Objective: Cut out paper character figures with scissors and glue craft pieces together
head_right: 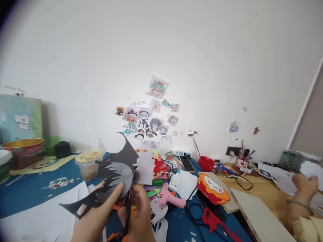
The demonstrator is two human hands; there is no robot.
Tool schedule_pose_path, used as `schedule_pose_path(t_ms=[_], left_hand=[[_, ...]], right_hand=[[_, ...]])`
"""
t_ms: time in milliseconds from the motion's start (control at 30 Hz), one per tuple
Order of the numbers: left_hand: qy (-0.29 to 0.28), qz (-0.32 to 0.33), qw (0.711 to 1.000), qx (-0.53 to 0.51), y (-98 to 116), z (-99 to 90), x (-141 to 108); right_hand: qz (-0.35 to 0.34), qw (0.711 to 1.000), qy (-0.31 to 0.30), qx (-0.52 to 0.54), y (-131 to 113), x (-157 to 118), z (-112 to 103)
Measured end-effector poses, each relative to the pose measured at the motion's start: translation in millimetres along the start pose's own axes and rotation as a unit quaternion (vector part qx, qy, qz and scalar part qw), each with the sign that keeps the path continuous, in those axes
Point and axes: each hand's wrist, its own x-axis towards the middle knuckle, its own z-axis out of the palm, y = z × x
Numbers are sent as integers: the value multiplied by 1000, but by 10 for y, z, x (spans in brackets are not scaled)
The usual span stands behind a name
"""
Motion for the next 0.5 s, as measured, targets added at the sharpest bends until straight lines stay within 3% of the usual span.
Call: schedule_pose_path(t_ms=[133, 300, 500], left_hand=[[-25, -11, 1000, 4, 28, 2, 31], [-52, -1, 999, -6, 38, -19, 44], [-39, 5, 999, 3, -237, 59, 76]], right_hand=[[-18, 1000, -8, 10, -28, 13, 1], [15, 1000, 18, -12, 8, 10, -26], [-2, 999, 30, -18, 10, 1, -40]])
